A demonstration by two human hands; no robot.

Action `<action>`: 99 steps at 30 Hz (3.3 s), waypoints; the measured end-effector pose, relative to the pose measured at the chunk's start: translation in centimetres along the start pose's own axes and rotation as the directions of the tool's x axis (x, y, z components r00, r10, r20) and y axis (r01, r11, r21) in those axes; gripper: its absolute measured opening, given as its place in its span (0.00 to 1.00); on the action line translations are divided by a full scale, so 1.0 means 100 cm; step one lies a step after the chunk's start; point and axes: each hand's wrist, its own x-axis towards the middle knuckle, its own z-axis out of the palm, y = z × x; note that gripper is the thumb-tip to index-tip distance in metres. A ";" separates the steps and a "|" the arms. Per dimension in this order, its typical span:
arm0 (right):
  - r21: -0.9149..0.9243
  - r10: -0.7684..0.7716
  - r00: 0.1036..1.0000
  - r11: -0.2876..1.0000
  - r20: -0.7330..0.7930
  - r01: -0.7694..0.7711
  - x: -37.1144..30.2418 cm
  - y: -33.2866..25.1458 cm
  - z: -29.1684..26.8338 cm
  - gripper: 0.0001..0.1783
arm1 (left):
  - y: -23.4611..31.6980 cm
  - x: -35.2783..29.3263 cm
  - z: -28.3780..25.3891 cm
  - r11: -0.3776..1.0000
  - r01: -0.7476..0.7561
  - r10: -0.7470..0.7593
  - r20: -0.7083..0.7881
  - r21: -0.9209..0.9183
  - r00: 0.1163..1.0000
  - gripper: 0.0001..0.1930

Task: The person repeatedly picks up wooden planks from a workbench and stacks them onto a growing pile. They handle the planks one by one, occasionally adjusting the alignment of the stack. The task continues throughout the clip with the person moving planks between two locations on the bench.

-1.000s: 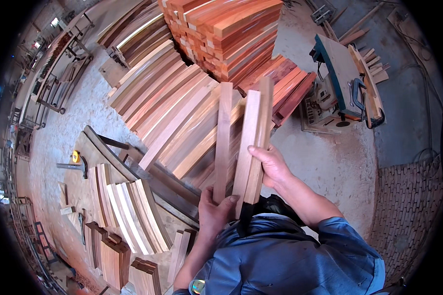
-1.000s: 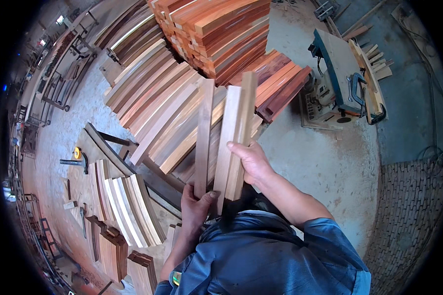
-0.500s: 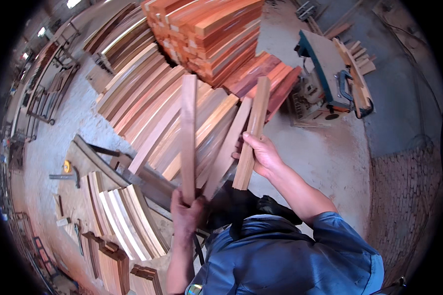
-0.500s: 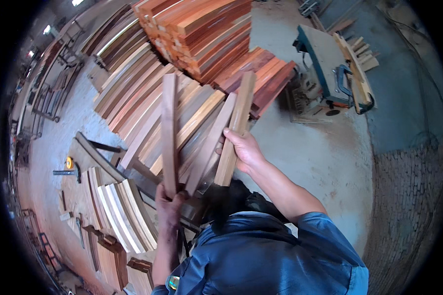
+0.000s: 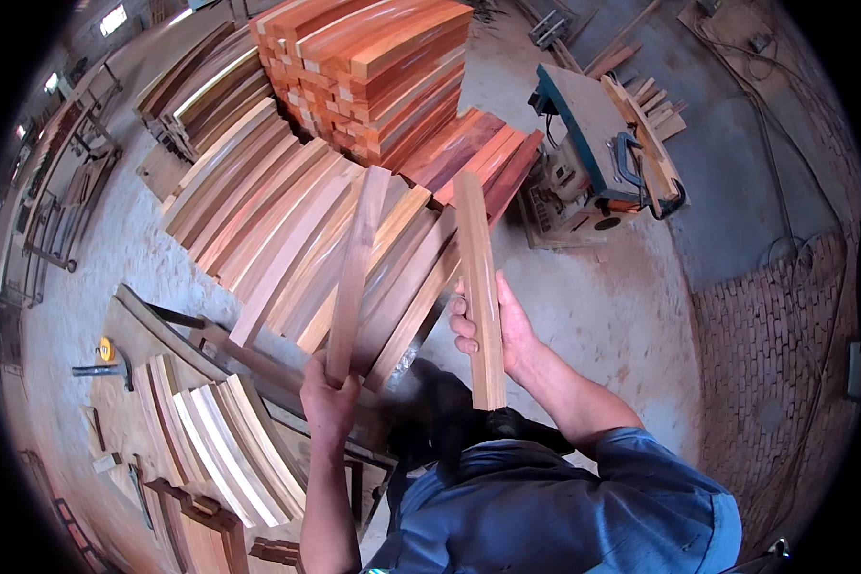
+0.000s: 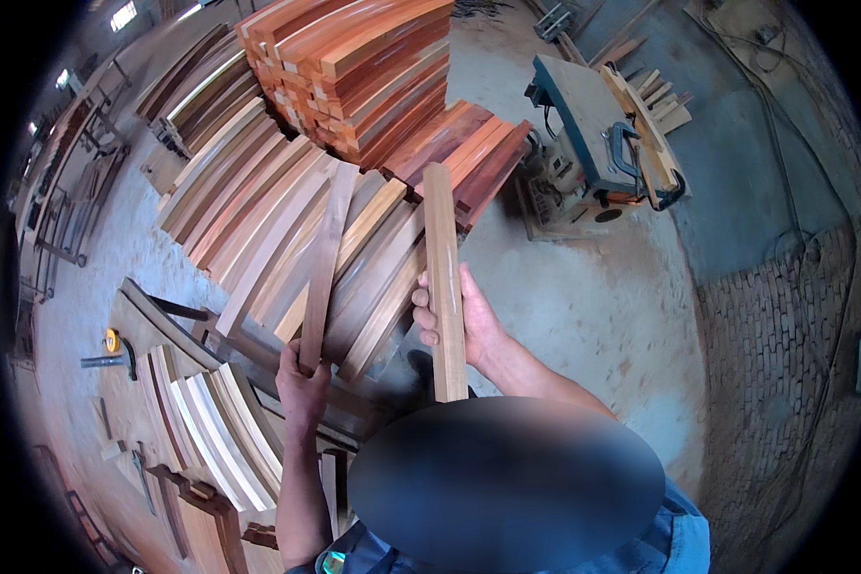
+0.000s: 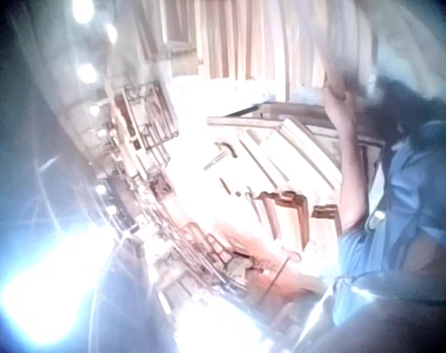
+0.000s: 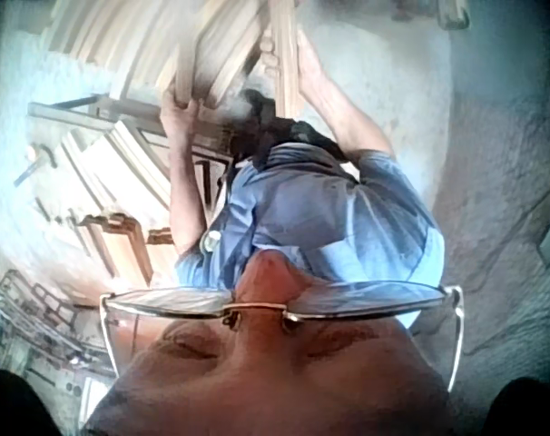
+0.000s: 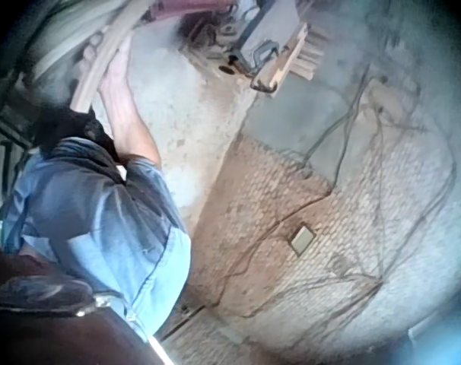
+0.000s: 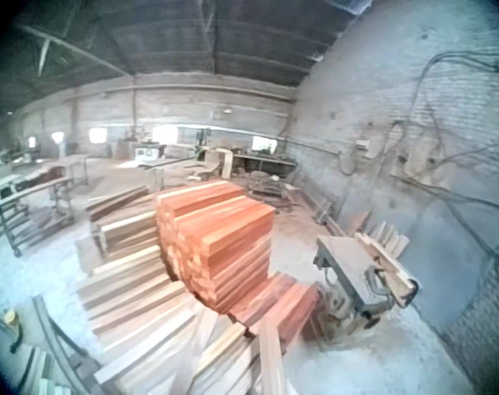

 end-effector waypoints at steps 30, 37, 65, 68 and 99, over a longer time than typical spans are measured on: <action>-0.267 0.027 0.954 0.962 0.298 0.057 0.067 -0.049 0.002 0.26 | 0.089 -0.052 0.074 0.679 0.157 -0.041 0.176 -0.717 0.984 0.20; -0.268 0.058 0.985 0.963 0.161 -0.013 0.080 -0.029 0.017 0.28 | 0.087 -0.063 0.077 0.729 0.144 -0.110 0.093 -0.669 0.990 0.27; -0.148 0.064 0.982 0.988 0.177 -0.038 0.038 -0.015 0.002 0.39 | 0.046 -0.122 0.025 0.660 0.165 -0.068 0.160 -0.733 0.985 0.32; -0.130 0.038 0.986 0.991 0.164 -0.017 0.032 -0.008 0.001 0.39 | 0.043 -0.124 0.021 0.669 0.166 -0.055 0.175 -0.724 0.983 0.32; -0.152 0.044 0.995 0.988 0.090 -0.030 0.038 0.018 -0.006 0.26 | 0.031 -0.113 0.035 0.752 0.183 -0.063 0.208 -0.633 0.976 0.31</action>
